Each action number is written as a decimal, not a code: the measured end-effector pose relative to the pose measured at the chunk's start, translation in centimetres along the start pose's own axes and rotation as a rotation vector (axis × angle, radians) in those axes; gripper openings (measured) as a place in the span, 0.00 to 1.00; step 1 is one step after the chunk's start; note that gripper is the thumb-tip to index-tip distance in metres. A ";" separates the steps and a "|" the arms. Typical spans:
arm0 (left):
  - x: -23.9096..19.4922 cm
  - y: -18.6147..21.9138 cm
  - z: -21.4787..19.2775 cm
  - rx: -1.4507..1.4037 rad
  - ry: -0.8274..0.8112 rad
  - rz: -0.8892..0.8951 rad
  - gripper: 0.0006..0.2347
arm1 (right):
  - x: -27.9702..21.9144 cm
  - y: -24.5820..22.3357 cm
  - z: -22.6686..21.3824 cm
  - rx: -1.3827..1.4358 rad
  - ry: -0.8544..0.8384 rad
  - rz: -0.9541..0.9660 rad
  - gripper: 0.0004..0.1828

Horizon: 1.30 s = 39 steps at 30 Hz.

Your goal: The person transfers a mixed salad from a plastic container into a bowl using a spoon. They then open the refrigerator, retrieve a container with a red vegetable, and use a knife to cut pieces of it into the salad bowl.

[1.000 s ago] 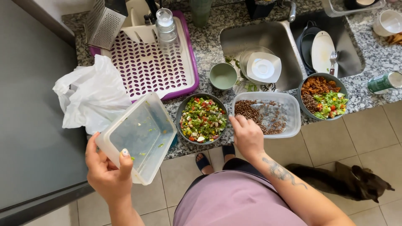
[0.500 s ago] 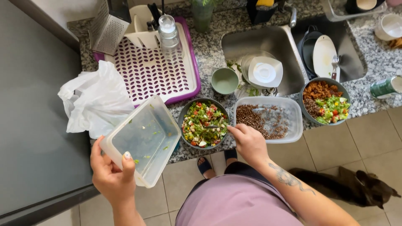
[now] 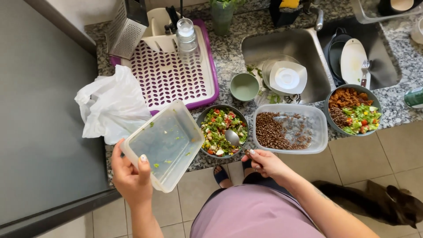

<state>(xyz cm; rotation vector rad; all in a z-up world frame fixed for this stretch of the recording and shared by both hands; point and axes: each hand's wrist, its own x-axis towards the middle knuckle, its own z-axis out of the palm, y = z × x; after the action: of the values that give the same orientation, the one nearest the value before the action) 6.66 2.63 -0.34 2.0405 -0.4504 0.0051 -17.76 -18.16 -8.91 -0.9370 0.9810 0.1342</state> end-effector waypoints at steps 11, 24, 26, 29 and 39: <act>-0.5 -1.6 4.7 -0.371 -0.043 -0.076 0.24 | -5.3 -4.7 -0.6 -0.456 0.342 -0.645 0.19; -7.7 11.2 25.0 -0.572 -0.708 -0.661 0.25 | -8.2 -8.3 -13.7 -0.609 0.706 -0.969 0.17; -8.0 12.4 29.7 -0.596 -0.747 -0.651 0.22 | -8.4 -8.7 -17.7 -0.603 0.736 -0.975 0.17; -7.4 14.6 38.1 -0.565 -0.806 -0.637 0.24 | -9.1 -9.1 -24.2 -0.687 0.935 -0.992 0.21; -5.9 21.0 58.7 -0.313 -0.859 -0.621 0.13 | -14.2 -3.8 -37.6 -0.388 1.033 -0.648 0.14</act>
<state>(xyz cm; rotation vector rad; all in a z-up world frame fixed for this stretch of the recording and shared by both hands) -16.30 -54.29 -12.77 1.7098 -0.2808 -1.2664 -48.62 -43.70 -3.81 -1.7014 1.5475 -0.8097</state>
